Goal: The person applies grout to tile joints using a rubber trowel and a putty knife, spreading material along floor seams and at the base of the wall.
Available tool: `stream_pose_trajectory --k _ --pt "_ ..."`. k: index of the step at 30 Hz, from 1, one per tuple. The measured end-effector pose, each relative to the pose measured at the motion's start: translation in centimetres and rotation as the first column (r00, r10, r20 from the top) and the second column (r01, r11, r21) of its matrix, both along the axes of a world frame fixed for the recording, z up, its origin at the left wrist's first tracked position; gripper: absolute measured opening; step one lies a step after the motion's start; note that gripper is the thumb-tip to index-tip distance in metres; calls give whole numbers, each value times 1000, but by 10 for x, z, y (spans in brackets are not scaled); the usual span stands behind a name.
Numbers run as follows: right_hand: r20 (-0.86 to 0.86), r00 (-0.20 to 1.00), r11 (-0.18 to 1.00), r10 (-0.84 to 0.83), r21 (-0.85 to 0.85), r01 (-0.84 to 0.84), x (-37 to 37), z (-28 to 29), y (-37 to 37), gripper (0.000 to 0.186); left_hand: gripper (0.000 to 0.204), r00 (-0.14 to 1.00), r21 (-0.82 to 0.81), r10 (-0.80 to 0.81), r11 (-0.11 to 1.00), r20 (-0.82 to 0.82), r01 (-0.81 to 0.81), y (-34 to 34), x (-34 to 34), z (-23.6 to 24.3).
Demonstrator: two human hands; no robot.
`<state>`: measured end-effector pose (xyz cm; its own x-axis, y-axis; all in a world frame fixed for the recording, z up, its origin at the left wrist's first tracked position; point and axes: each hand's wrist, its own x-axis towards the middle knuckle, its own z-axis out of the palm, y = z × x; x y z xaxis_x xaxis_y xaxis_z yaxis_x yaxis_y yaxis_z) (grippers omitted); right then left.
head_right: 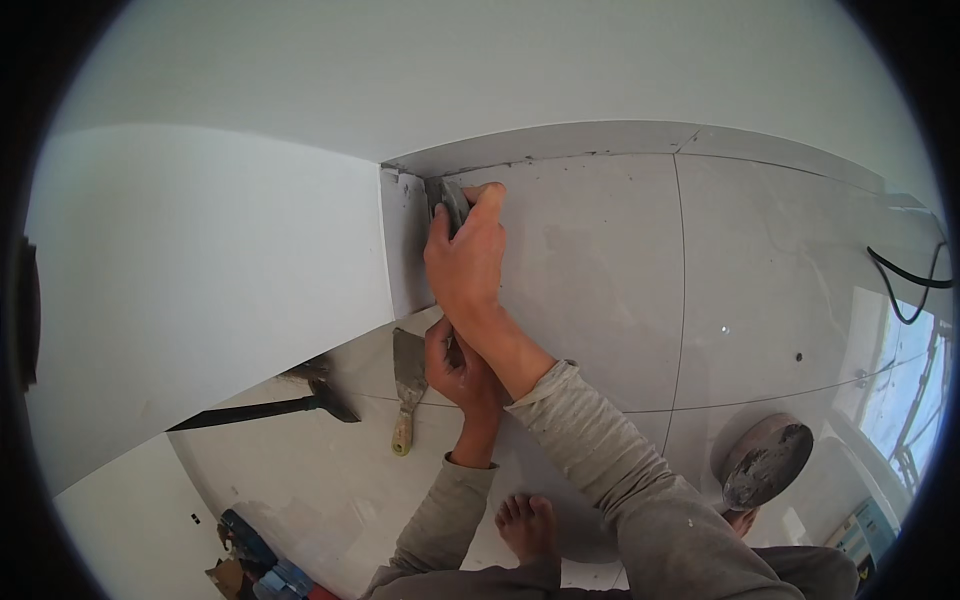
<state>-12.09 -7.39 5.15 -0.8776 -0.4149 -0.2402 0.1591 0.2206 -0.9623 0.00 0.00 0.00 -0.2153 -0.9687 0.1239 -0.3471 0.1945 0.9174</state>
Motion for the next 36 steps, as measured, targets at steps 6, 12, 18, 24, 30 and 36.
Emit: stream_pose_trajectory --k 6,12,18,24,30,36 --pt "-189 976 961 -109 -271 55 21 -1 9 28 13 999 97 -30 995 26 28 11 19 13" --pt "-261 958 973 -116 -223 58 20 -22 -4 25 12 999 21 -17 1000 -41 18 9 8 14" --pt "-207 977 984 -52 -180 15 16 -14 0 28 14 1000 54 17 998 20 -18 7 10 11" --pt "-210 976 972 -60 -237 9 9 -10 -6 27 15 998 58 23 998 -62 -20 5 1 10" --pt "-23 998 985 -55 -166 51 8 -6 -3 30 16 999 49 26 998 -28 -25 3 1 9" --pt "-98 991 975 -96 -211 74 1 -3 -12 29 17 998 43 10 999 -66 -7 2 -2 7"
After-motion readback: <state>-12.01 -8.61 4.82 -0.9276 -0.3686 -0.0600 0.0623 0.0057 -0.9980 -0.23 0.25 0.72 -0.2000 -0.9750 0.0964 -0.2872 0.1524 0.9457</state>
